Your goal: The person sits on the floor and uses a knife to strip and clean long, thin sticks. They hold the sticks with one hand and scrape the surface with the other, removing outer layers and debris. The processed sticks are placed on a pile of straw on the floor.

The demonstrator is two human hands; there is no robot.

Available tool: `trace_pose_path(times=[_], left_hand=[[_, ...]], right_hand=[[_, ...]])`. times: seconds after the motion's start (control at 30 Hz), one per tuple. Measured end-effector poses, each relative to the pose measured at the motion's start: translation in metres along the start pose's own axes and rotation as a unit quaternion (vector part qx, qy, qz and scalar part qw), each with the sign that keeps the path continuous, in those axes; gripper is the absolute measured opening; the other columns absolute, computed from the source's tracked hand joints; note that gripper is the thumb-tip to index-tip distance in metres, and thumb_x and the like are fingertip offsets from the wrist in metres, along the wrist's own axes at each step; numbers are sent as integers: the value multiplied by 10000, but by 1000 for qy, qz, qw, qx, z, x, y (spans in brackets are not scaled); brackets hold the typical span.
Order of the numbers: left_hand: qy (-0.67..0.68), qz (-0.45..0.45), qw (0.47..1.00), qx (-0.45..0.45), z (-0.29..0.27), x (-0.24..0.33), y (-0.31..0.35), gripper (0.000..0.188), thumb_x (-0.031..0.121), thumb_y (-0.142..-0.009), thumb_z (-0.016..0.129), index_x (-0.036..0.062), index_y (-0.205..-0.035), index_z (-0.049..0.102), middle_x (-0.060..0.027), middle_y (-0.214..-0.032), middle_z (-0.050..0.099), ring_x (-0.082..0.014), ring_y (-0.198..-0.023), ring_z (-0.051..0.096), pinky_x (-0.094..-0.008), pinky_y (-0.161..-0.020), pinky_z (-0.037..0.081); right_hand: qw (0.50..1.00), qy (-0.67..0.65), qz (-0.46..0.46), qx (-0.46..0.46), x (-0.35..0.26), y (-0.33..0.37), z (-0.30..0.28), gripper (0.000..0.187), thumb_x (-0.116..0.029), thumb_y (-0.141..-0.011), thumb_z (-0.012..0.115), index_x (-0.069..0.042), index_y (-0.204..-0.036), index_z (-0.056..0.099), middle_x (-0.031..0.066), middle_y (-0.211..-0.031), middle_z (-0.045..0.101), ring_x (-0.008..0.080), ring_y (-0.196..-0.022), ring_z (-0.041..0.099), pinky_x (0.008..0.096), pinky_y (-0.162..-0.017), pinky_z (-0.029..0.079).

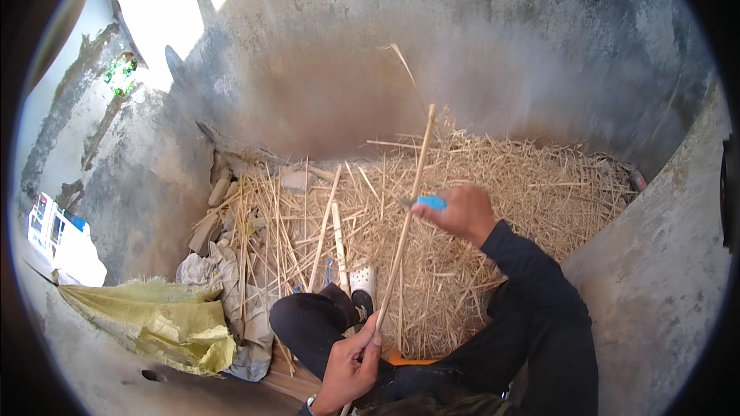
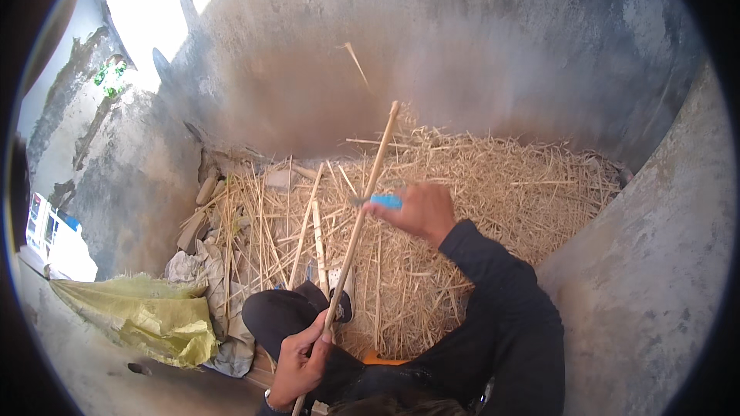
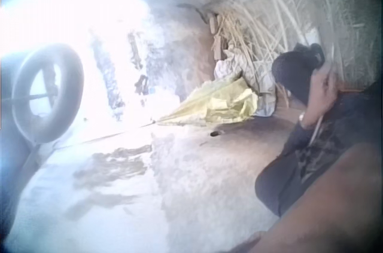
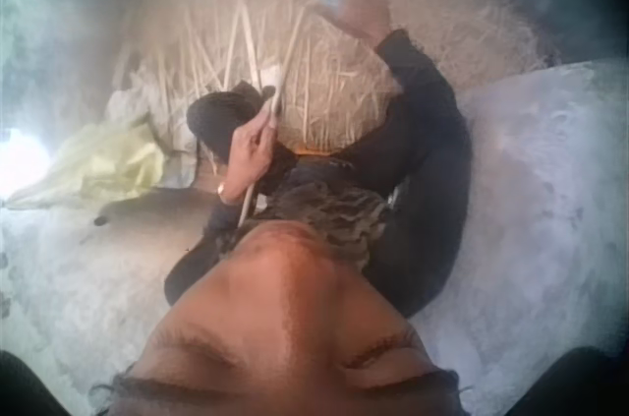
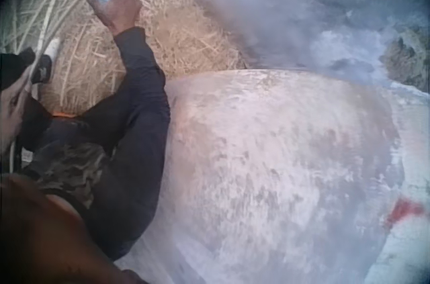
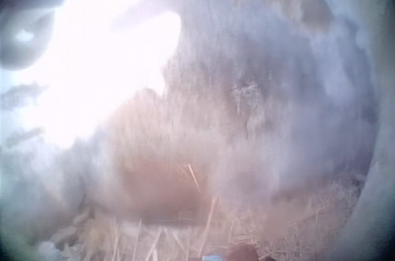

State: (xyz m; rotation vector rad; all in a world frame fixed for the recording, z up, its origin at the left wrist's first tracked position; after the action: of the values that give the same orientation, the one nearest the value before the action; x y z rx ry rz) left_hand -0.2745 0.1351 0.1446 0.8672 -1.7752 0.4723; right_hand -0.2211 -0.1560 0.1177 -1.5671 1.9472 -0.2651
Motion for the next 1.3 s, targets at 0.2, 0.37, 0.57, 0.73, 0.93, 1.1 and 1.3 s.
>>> trace_pose_path(times=[0.2,0.37,0.57,0.73,0.93,1.1,1.3], left_hand=[[-50,45,997,37,-8,-5,3,385,13,-928,522,-62,-1305,498,2,-669,485,-26,-625,420,-200,-543,368],[-36,25,998,35,-11,3,-4,387,13,-923,521,-60,-1302,502,-16,-663,495,-32,-622,426,-208,-536,371],[-18,62,998,23,-5,0,0,387,22,-931,524,-60,-1309,498,11,-702,506,-18,-641,429,-182,-549,368],[-7,45,999,13,-1,18,-5,404,29,-945,504,-41,-1342,471,35,-729,497,-22,-655,419,-178,-578,363],[-48,65,997,7,5,33,3,407,22,-946,497,-45,-1346,464,29,-740,503,-24,-685,442,-171,-613,381],[-39,43,998,-26,13,35,10,405,19,-942,503,-53,-1338,468,24,-743,513,-24,-694,453,-174,-616,384],[-29,79,996,-38,22,4,15,396,27,-946,515,-40,-1335,485,31,-726,503,-25,-643,436,-176,-570,366]], right_hand=[[993,-66,-96,10,-53,21,-5,753,-818,-709,530,-108,-460,557,59,-390,456,238,-346,484,368,-387,385],[994,-76,-74,31,-48,16,-8,761,-826,-738,480,-115,-489,596,37,-384,464,191,-343,503,341,-369,381],[994,-9,-98,46,-39,6,-17,784,-855,-699,488,-108,-486,596,17,-368,427,184,-321,459,328,-373,372],[990,-8,-78,114,-23,-6,-34,754,-840,-678,533,-117,-463,536,44,-387,433,216,-350,475,356,-392,378],[987,42,-9,154,24,-33,-52,756,-838,-701,509,-117,-480,563,43,-392,451,213,-354,493,353,-380,381],[972,60,97,203,74,-45,-47,806,-830,-745,456,-75,-479,552,84,-406,460,275,-388,517,396,-389,382],[956,106,231,147,123,-40,-66,830,-819,-770,434,-43,-509,567,96,-437,505,294,-413,534,432,-405,391]])
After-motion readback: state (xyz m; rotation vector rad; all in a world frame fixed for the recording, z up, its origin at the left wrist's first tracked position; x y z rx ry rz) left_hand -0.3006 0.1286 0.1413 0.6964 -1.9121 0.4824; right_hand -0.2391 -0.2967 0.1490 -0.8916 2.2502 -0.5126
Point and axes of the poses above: each hand's wrist, its own y-axis away from the middle knuckle, its own z-axis out of the palm, x = y × z, the point moved 7 cm from there along -y, towards the middle knuckle
